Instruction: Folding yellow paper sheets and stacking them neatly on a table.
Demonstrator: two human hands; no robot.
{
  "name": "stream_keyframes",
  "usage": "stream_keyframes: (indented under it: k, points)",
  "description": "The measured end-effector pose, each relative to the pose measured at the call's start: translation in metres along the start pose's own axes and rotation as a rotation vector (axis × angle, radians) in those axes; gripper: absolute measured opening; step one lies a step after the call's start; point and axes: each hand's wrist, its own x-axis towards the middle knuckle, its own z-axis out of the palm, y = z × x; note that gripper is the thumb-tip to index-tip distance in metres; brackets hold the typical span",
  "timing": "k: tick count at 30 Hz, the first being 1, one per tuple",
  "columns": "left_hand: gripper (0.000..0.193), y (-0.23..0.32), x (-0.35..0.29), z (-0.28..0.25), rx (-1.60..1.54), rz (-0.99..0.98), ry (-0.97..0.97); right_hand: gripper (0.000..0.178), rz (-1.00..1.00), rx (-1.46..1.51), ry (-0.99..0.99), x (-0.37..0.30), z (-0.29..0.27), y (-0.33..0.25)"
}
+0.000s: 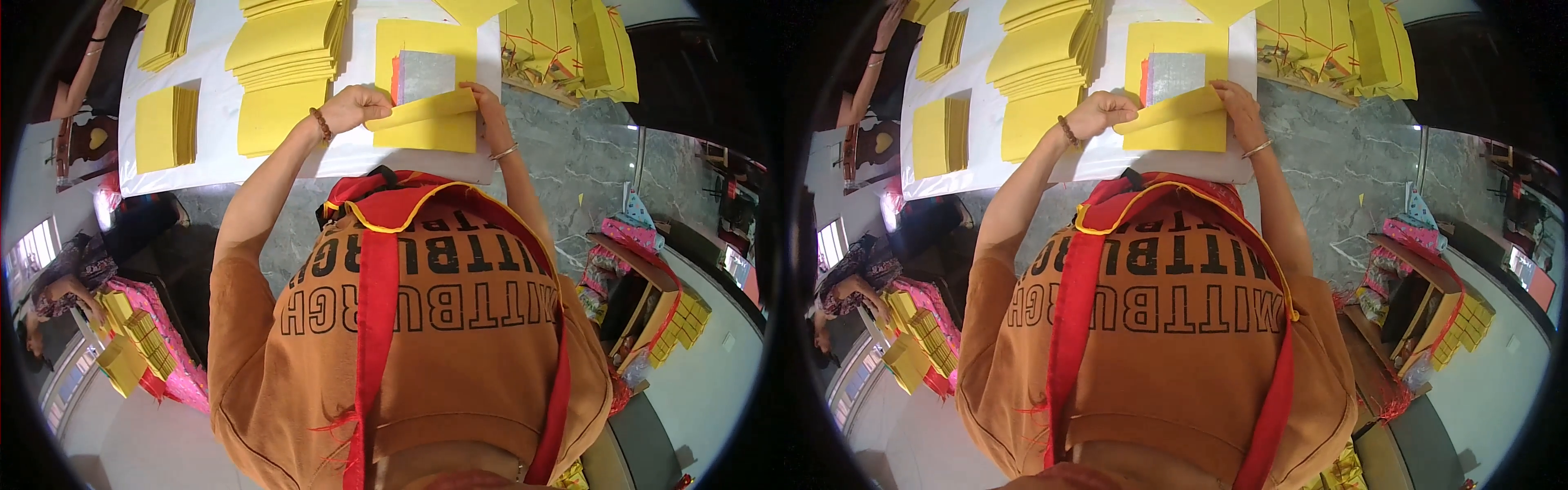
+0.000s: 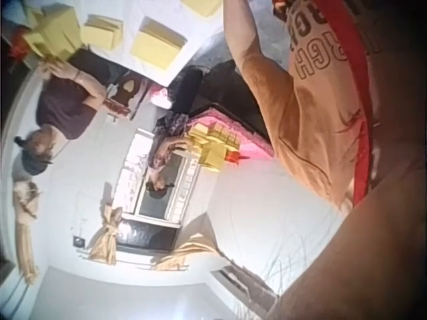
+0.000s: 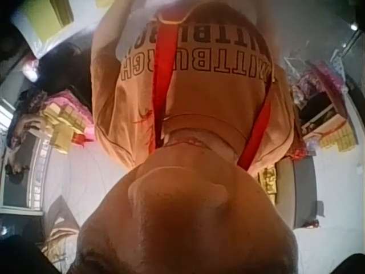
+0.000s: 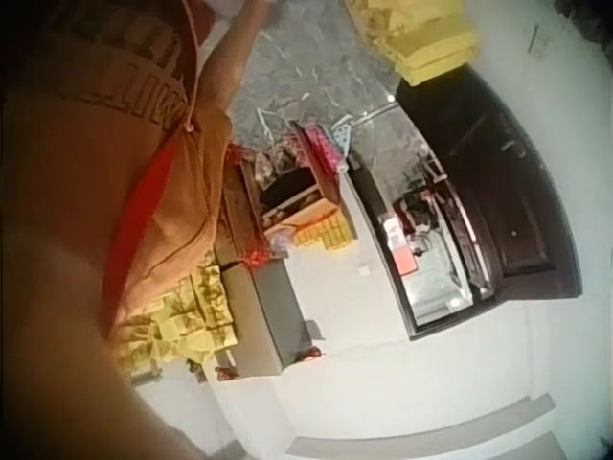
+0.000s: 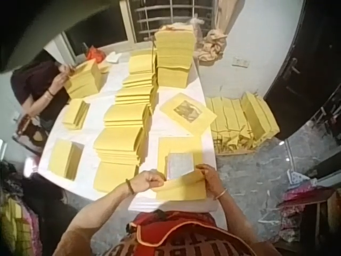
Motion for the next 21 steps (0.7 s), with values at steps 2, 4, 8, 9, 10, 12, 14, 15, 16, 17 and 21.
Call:
stream_keyframes:
  k: [2,4,8,9,10,12,14,15,16,17,21]
  points:
    - [0.019,0.003,-0.002,-0.001,-0.01,-0.053,-0.001,0.031,-0.141,-0.156,-0.062,-0.004,-0.005,-0.007]
    - [0.02,-0.003,-0.002,0.0,-0.052,-0.009,0.017,0.038,-0.283,-0.311,-0.124,-0.007,-0.007,-0.017]
    - [0.02,0.001,-0.003,0.0,-0.027,-0.031,0.007,0.051,-0.208,-0.295,-0.167,-0.006,-0.008,-0.017]
    - [0.02,0.002,-0.003,0.0,-0.003,-0.028,0.012,0.053,-0.212,-0.275,-0.172,-0.006,-0.01,-0.014]
    - [0.02,0.003,-0.003,0.001,0.019,-0.026,0.016,0.053,-0.212,-0.274,-0.173,-0.006,-0.01,-0.013]
    - [0.021,0.007,-0.004,0.001,0.013,-0.028,0.012,0.054,-0.202,-0.282,-0.187,-0.006,-0.011,-0.01]
    - [0.021,0.006,-0.005,0.001,0.007,-0.03,0.011,0.056,-0.204,-0.293,-0.208,-0.005,-0.011,-0.012]
    - [0.022,0.001,-0.005,0.001,0.01,-0.012,0.02,0.057,-0.204,-0.306,-0.227,-0.004,-0.011,-0.014]
    - [0.022,0.002,-0.005,0.002,0.012,0.006,0.029,0.057,-0.204,-0.305,-0.228,-0.005,-0.012,-0.017]
    - [0.022,0.002,-0.005,0.002,0.012,0.005,0.03,0.059,-0.184,-0.235,-0.26,-0.006,-0.013,-0.021]
    - [0.021,0.005,-0.006,0.001,-0.004,-0.02,0.017,0.059,-0.105,0.011,-0.389,-0.002,-0.024,-0.024]
